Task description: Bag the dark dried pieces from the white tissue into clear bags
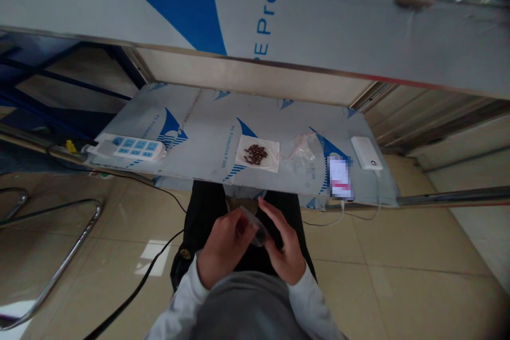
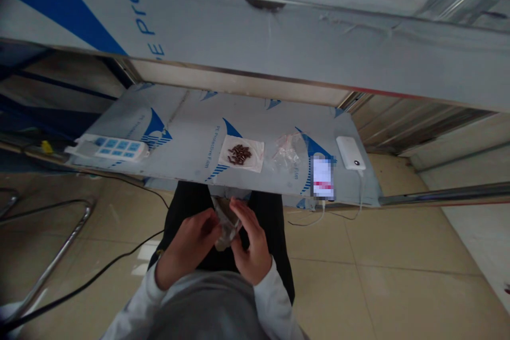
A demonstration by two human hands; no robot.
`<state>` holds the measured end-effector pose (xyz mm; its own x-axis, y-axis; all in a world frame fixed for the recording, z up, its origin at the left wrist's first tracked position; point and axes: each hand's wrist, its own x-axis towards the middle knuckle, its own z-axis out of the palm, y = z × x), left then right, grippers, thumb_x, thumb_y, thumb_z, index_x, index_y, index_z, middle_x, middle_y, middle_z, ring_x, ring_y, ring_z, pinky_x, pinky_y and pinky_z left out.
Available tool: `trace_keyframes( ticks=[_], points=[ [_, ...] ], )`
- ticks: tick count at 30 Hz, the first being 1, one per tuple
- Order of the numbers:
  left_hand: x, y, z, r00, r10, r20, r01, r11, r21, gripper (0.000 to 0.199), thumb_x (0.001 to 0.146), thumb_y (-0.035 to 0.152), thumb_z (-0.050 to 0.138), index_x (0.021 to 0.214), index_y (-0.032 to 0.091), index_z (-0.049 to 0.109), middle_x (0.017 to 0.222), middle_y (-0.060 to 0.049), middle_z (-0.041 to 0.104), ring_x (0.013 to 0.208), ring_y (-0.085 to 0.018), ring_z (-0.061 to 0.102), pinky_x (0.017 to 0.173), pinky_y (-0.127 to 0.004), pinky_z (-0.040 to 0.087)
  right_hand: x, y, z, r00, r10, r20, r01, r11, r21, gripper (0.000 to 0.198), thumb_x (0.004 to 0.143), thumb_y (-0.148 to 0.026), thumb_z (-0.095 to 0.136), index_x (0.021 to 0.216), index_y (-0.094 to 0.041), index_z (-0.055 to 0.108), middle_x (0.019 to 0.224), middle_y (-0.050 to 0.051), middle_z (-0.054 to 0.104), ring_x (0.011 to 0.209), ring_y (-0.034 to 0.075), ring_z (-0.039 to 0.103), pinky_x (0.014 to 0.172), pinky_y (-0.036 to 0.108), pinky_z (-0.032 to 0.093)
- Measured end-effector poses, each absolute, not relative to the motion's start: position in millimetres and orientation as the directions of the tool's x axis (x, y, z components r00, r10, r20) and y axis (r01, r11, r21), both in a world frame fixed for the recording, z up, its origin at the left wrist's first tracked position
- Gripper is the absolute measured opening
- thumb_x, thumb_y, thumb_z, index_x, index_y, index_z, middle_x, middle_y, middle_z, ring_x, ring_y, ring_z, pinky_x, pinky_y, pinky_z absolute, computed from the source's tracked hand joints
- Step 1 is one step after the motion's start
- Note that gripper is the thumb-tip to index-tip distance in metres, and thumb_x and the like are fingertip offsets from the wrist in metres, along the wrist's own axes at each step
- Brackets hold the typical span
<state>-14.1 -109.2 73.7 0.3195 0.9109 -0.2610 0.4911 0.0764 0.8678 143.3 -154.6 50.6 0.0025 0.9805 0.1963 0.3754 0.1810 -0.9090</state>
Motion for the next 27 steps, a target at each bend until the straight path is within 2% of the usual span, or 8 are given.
trace_keyframes(
  ticks=[3,6,8,12,15,23,25,27],
  points=[
    [-16.3,-105.1,78.9,0.368,0.892,-0.262,0.405,0.100,0.909,0.013,0.078,0.028,0.057,0.070,0.019,0.061,0.060,0.001,0.057,0.053,-0.011,0.047,0.052,-0.021,0.033,145.0,-149.4,59.5,-0.158,0.976,0.147,0.193,0.176,-0.965,0.047,0.086,-0.035,0.051,0.133,-0.024,0.049,0.135,0.009,0.053,0.127,0.027,0.046,0.105,0.043,0.038],
    [-17.8,-102.7,83.4,0.366,0.884,-0.290,0.395,0.135,0.909,0.017,0.078,0.032,0.057,0.072,0.018,0.063,0.060,0.001,0.057,0.054,-0.011,0.049,0.052,-0.021,0.034,144.9,-143.8,60.9,-0.193,0.971,0.141,0.180,0.176,-0.968,0.071,0.069,-0.043,0.073,0.132,-0.023,0.047,0.128,0.010,0.056,0.117,0.028,0.053,0.101,0.041,0.042],
    [-18.7,-101.9,85.9,0.352,0.882,-0.312,0.396,0.161,0.904,0.020,0.079,0.035,0.058,0.071,0.018,0.063,0.060,0.001,0.058,0.054,-0.011,0.050,0.051,-0.020,0.036,143.9,-140.9,58.5,-0.171,0.974,0.150,0.220,0.187,-0.958,0.078,0.060,-0.038,0.081,0.130,-0.024,0.048,0.121,0.010,0.059,0.111,0.027,0.056,0.096,0.038,0.045],
    [-21.2,-100.9,91.7,0.327,0.895,-0.304,0.432,0.145,0.890,0.022,0.076,0.038,0.061,0.067,0.019,0.064,0.058,0.000,0.061,0.051,-0.012,0.051,0.050,-0.021,0.035,141.9,-137.8,52.3,-0.102,0.985,0.136,0.257,0.158,-0.953,0.052,0.067,-0.027,0.074,0.115,-0.023,0.056,0.100,0.006,0.063,0.088,0.020,0.062,0.077,0.029,0.050],
    [-22.9,-99.8,98.7,0.293,0.925,-0.242,0.490,0.072,0.869,0.019,0.073,0.036,0.065,0.062,0.020,0.065,0.056,-0.001,0.062,0.049,-0.012,0.050,0.050,-0.022,0.032,141.6,-136.7,50.2,-0.108,0.984,0.140,0.281,0.165,-0.945,0.048,0.065,-0.023,0.073,0.110,-0.023,0.058,0.092,0.004,0.063,0.081,0.019,0.061,0.071,0.027,0.049],
    [-31.5,-89.7,109.0,0.190,0.977,-0.096,0.499,-0.012,0.866,0.023,0.077,0.039,0.062,0.063,0.022,0.065,0.057,-0.001,0.062,0.048,-0.012,0.048,0.050,-0.023,0.029,165.0,-97.8,52.7,-0.153,0.970,0.188,0.460,0.239,-0.855,0.044,0.069,-0.031,0.072,0.110,-0.021,0.059,0.091,0.004,0.064,0.081,0.019,0.061,0.073,0.029,0.049],
    [-38.5,-87.9,100.8,0.175,0.979,-0.101,0.520,-0.005,0.854,0.024,0.079,0.041,0.060,0.065,0.021,0.065,0.058,-0.001,0.062,0.048,-0.012,0.048,0.050,-0.023,0.029,179.6,-66.4,51.8,-0.208,0.962,0.179,0.563,0.268,-0.782,0.044,0.071,-0.033,0.072,0.111,-0.021,0.060,0.093,0.004,0.064,0.084,0.018,0.061,0.076,0.028,0.048],
    [-46.3,-89.0,88.1,0.168,0.978,-0.125,0.563,0.010,0.827,0.026,0.080,0.042,0.059,0.065,0.021,0.064,0.058,-0.001,0.062,0.048,-0.012,0.048,0.050,-0.023,0.029,193.4,-28.1,49.7,-0.276,0.951,0.137,0.704,0.297,-0.644,0.046,0.072,-0.033,0.071,0.114,-0.019,0.059,0.095,0.004,0.064,0.084,0.017,0.060,0.078,0.026,0.047]
  ],
)
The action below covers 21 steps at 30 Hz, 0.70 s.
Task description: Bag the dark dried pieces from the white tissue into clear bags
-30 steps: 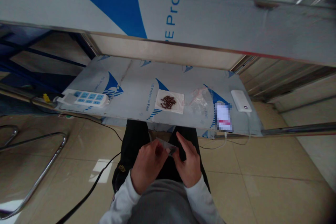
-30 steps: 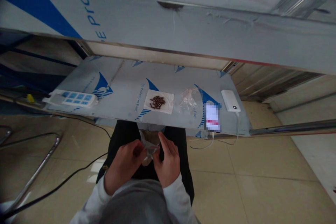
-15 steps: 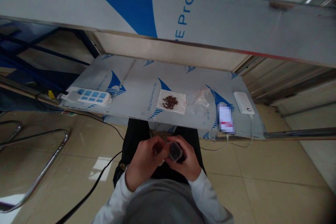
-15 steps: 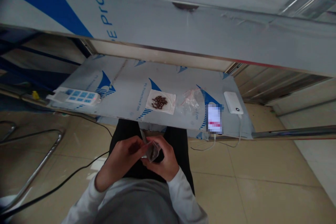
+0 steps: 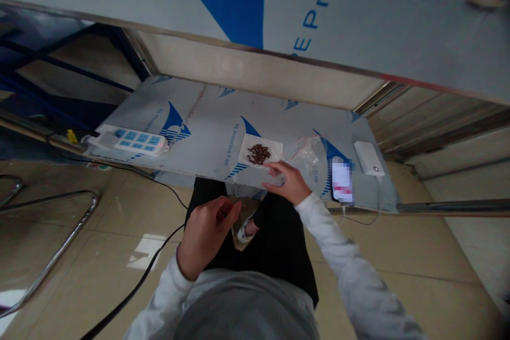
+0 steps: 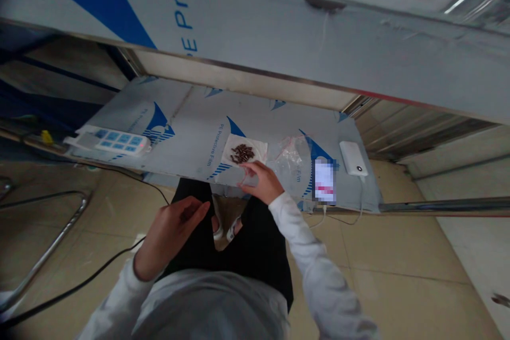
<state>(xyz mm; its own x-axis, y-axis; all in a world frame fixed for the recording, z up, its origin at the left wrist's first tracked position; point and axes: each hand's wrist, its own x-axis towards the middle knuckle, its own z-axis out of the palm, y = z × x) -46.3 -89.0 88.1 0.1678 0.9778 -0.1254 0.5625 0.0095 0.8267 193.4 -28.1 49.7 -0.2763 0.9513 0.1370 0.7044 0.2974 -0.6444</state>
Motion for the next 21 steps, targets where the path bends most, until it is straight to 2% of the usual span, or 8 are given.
trace_keyframes(
  ticks=[2,4,6,11,16,21],
  points=[
    [-53.4,-93.6,73.5,0.166,0.972,-0.164,0.606,0.030,0.795,0.028,0.081,0.043,0.057,0.064,0.021,0.063,0.057,0.000,0.062,0.047,-0.012,0.048,0.050,-0.023,0.028,203.6,10.8,46.5,-0.326,0.945,-0.001,0.869,0.299,-0.394,0.047,0.073,-0.032,0.070,0.117,-0.017,0.059,0.097,0.005,0.064,0.083,0.016,0.060,0.078,0.025,0.045],
    [-59.3,-101.1,60.3,0.165,0.966,-0.200,0.640,0.050,0.767,0.029,0.082,0.043,0.055,0.063,0.021,0.061,0.057,0.000,0.061,0.048,-0.012,0.049,0.051,-0.023,0.029,208.7,44.1,42.3,-0.325,0.937,-0.129,0.938,0.302,-0.172,0.044,0.074,-0.030,0.069,0.115,-0.018,0.060,0.100,0.007,0.064,0.089,0.018,0.059,0.079,0.027,0.043],
    [-64.4,-109.9,50.1,0.167,0.957,-0.237,0.676,0.064,0.734,0.030,0.084,0.044,0.052,0.064,0.021,0.059,0.058,0.000,0.062,0.049,-0.013,0.051,0.052,-0.023,0.029,209.2,68.6,37.4,-0.310,0.930,-0.197,0.951,0.306,-0.054,0.039,0.072,-0.027,0.070,0.110,-0.017,0.064,0.102,0.010,0.064,0.094,0.022,0.058,0.080,0.031,0.041],
    [-78.6,-125.8,36.9,0.132,0.943,-0.305,0.793,0.084,0.604,0.031,0.088,0.041,0.046,0.066,0.022,0.055,0.060,0.000,0.061,0.054,-0.014,0.054,0.055,-0.024,0.030,199.0,96.9,26.6,-0.325,0.904,-0.276,0.921,0.370,0.126,0.034,0.071,-0.018,0.070,0.104,-0.012,0.067,0.111,0.018,0.061,0.105,0.030,0.050,0.086,0.042,0.034],
    [-94.1,-126.4,29.3,0.056,0.933,-0.355,0.857,0.137,0.497,0.028,0.089,0.039,0.045,0.070,0.022,0.057,0.066,-0.001,0.065,0.059,-0.015,0.059,0.057,-0.023,0.032,186.1,103.1,25.5,-0.363,0.884,-0.294,0.868,0.436,0.238,0.028,0.075,-0.016,0.065,0.103,-0.012,0.068,0.116,0.019,0.059,0.113,0.032,0.043,0.092,0.046,0.029],
    [-102.2,-118.9,25.3,0.032,0.922,-0.386,0.890,0.150,0.430,0.027,0.090,0.039,0.044,0.074,0.021,0.058,0.070,0.000,0.067,0.066,-0.014,0.063,0.059,-0.022,0.034,180.2,102.1,29.3,-0.370,0.881,-0.295,0.836,0.454,0.308,0.025,0.084,-0.016,0.052,0.102,-0.013,0.069,0.116,0.017,0.059,0.113,0.030,0.045,0.093,0.047,0.030]
  ],
)
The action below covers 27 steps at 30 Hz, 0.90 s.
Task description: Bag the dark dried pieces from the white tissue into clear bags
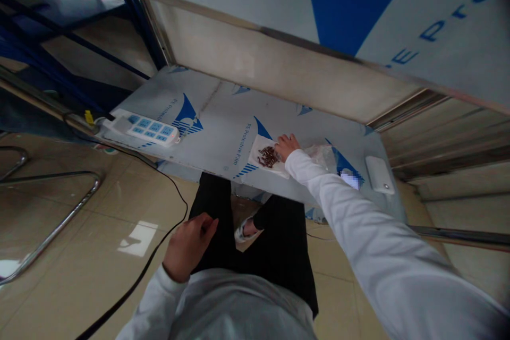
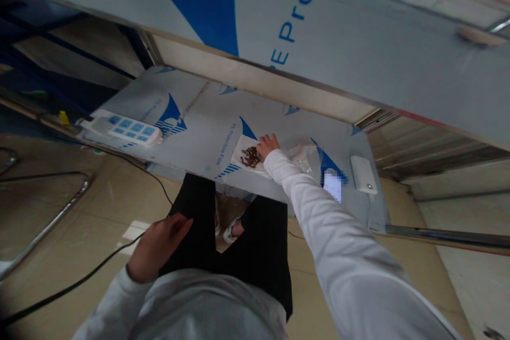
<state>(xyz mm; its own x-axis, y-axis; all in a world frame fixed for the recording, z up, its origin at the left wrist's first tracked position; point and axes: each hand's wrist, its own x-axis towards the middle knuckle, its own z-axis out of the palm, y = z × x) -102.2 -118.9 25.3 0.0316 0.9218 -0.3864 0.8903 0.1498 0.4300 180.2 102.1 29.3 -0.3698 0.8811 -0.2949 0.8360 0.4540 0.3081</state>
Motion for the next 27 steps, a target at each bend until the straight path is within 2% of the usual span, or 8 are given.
trace_keyframes(
  ticks=[7,10,13,18,22,24,27],
  points=[
    [-98.0,-116.2,26.5,0.046,0.909,-0.415,0.902,0.141,0.408,0.027,0.091,0.039,0.044,0.077,0.021,0.058,0.074,0.000,0.068,0.069,-0.016,0.064,0.061,-0.024,0.036,190.4,100.3,29.2,-0.372,0.894,-0.251,0.844,0.438,0.310,0.030,0.079,-0.015,0.057,0.107,-0.013,0.066,0.116,0.018,0.059,0.111,0.031,0.046,0.091,0.046,0.030],
    [-94.7,-119.1,24.0,0.044,0.906,-0.421,0.906,0.141,0.398,0.025,0.090,0.039,0.044,0.080,0.022,0.060,0.077,0.000,0.069,0.073,-0.017,0.065,0.064,-0.024,0.037,196.1,100.1,25.9,-0.358,0.910,-0.208,0.875,0.405,0.265,0.034,0.073,-0.016,0.065,0.108,-0.014,0.065,0.115,0.016,0.059,0.111,0.030,0.046,0.091,0.044,0.029],
    [-93.6,-121.1,21.5,0.053,0.902,-0.429,0.903,0.139,0.405,0.025,0.090,0.039,0.044,0.081,0.022,0.060,0.078,0.000,0.070,0.075,-0.017,0.065,0.066,-0.024,0.038,206.4,100.8,27.1,-0.300,0.945,-0.126,0.928,0.320,0.190,0.047,0.066,-0.022,0.074,0.111,-0.016,0.063,0.113,0.015,0.060,0.109,0.031,0.047,0.090,0.043,0.031],
    [-96.9,-122.8,13.4,0.048,0.893,-0.448,0.910,0.146,0.387,0.025,0.090,0.039,0.044,0.081,0.022,0.060,0.079,0.000,0.070,0.076,-0.016,0.065,0.066,-0.024,0.038,261.2,97.8,48.6,-0.006,0.993,0.116,1.000,0.007,-0.008,0.066,0.073,-0.043,0.066,0.130,-0.018,0.045,0.108,0.013,0.062,0.101,0.030,0.055,0.080,0.042,0.041],
    [-97.1,-124.9,0.6,0.076,0.871,-0.485,0.913,0.135,0.386,0.026,0.090,0.041,0.042,0.083,0.023,0.060,0.081,-0.001,0.071,0.078,-0.018,0.066,0.065,-0.025,0.038,315.6,76.8,59.5,0.251,0.929,0.271,0.961,-0.205,-0.185,0.068,0.083,-0.048,0.051,0.135,-0.011,0.027,0.105,0.015,0.061,0.089,0.026,0.061,0.074,0.038,0.046],
    [-94.1,-125.4,-4.4,0.103,0.859,-0.502,0.913,0.119,0.390,0.028,0.090,0.042,0.041,0.082,0.023,0.060,0.081,-0.001,0.071,0.077,-0.019,0.067,0.063,-0.026,0.038,327.1,61.6,51.6,0.316,0.897,0.309,0.939,-0.249,-0.237,0.065,0.084,-0.048,0.048,0.133,-0.010,0.026,0.109,0.016,0.059,0.090,0.025,0.061,0.075,0.037,0.046],
    [-86.4,-124.8,-5.5,0.153,0.850,-0.504,0.899,0.092,0.428,0.027,0.090,0.040,0.041,0.080,0.023,0.060,0.080,-0.001,0.071,0.077,-0.018,0.067,0.064,-0.025,0.038,320.2,43.1,23.9,0.366,0.875,0.316,0.920,-0.289,-0.265,0.059,0.083,-0.047,0.050,0.126,-0.011,0.035,0.117,0.018,0.056,0.100,0.025,0.058,0.083,0.036,0.044]
  ],
)
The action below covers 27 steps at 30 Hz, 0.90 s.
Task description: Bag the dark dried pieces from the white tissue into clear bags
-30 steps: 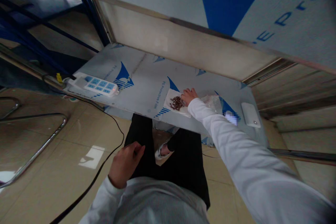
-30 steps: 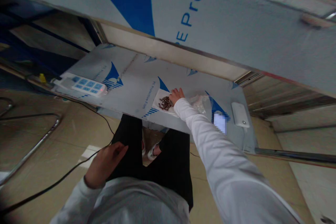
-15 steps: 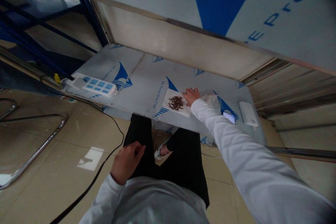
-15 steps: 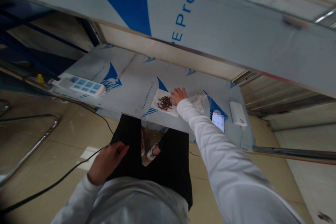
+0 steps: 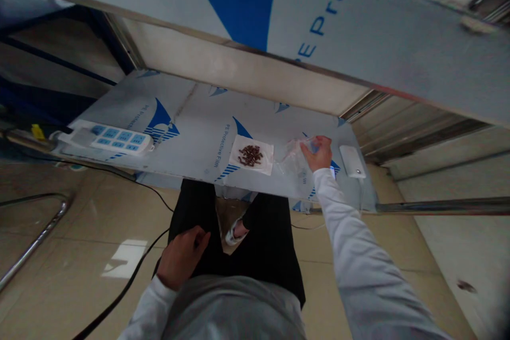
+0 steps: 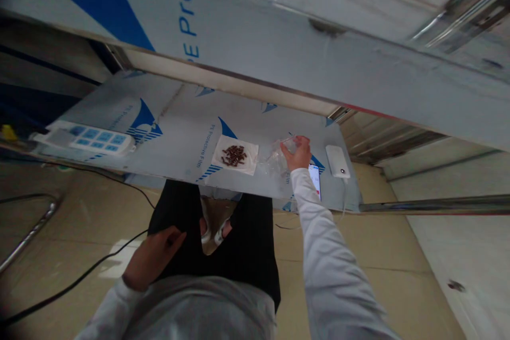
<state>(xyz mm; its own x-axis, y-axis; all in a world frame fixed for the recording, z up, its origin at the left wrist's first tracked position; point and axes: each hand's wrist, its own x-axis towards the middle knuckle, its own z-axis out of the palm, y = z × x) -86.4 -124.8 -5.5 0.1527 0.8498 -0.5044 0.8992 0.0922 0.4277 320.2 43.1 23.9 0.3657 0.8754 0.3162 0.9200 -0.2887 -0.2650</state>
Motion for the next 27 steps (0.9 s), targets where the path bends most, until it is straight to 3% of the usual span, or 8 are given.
trace_keyframes(
  ticks=[5,8,17,23,27],
  points=[
    [-76.7,-123.8,3.1,0.175,0.843,-0.509,0.888,0.087,0.451,0.024,0.089,0.039,0.043,0.081,0.023,0.059,0.080,-0.001,0.071,0.077,-0.018,0.068,0.064,-0.025,0.039,285.3,29.1,-28.8,0.373,0.900,0.226,0.916,-0.320,-0.241,0.042,0.087,-0.038,0.047,0.120,-0.012,0.048,0.125,0.018,0.055,0.119,0.028,0.047,0.097,0.042,0.035],
    [-78.5,-125.9,3.3,0.177,0.847,-0.501,0.891,0.079,0.448,0.027,0.090,0.040,0.040,0.080,0.023,0.058,0.080,-0.001,0.071,0.075,-0.018,0.067,0.063,-0.026,0.039,273.0,21.6,-49.3,0.330,0.933,0.146,0.931,-0.296,-0.215,0.041,0.090,-0.035,0.042,0.123,-0.013,0.052,0.139,0.017,0.046,0.131,0.027,0.036,0.107,0.044,0.024],
    [-80.8,-129.0,-3.9,0.176,0.820,-0.544,0.896,0.096,0.434,0.028,0.090,0.041,0.040,0.081,0.025,0.060,0.082,-0.001,0.072,0.083,-0.018,0.069,0.068,-0.024,0.042,269.2,7.2,-59.4,0.284,0.954,-0.095,0.952,-0.292,-0.093,0.087,0.086,-0.065,0.029,0.147,-0.003,0.017,0.154,0.018,0.015,0.142,0.030,0.009,0.113,0.048,0.006],
    [-74.9,-126.1,0.4,0.194,0.823,-0.534,0.893,0.078,0.444,0.025,0.090,0.039,0.042,0.082,0.024,0.060,0.082,-0.001,0.072,0.081,-0.018,0.069,0.068,-0.023,0.043,271.1,4.9,-50.8,0.233,0.959,-0.159,0.964,-0.249,-0.091,0.104,0.075,-0.071,0.045,0.147,-0.003,0.012,0.155,0.020,0.009,0.142,0.033,0.007,0.113,0.050,0.006],
    [-76.1,-127.2,1.7,0.185,0.827,-0.531,0.890,0.088,0.447,0.025,0.090,0.038,0.043,0.083,0.024,0.061,0.082,-0.001,0.072,0.081,-0.017,0.069,0.069,-0.023,0.043,277.6,0.3,-53.7,0.188,0.979,-0.080,0.968,-0.199,-0.152,0.082,0.084,-0.054,0.046,0.146,-0.006,0.022,0.153,0.019,0.019,0.142,0.032,0.013,0.112,0.050,0.011]
  ],
)
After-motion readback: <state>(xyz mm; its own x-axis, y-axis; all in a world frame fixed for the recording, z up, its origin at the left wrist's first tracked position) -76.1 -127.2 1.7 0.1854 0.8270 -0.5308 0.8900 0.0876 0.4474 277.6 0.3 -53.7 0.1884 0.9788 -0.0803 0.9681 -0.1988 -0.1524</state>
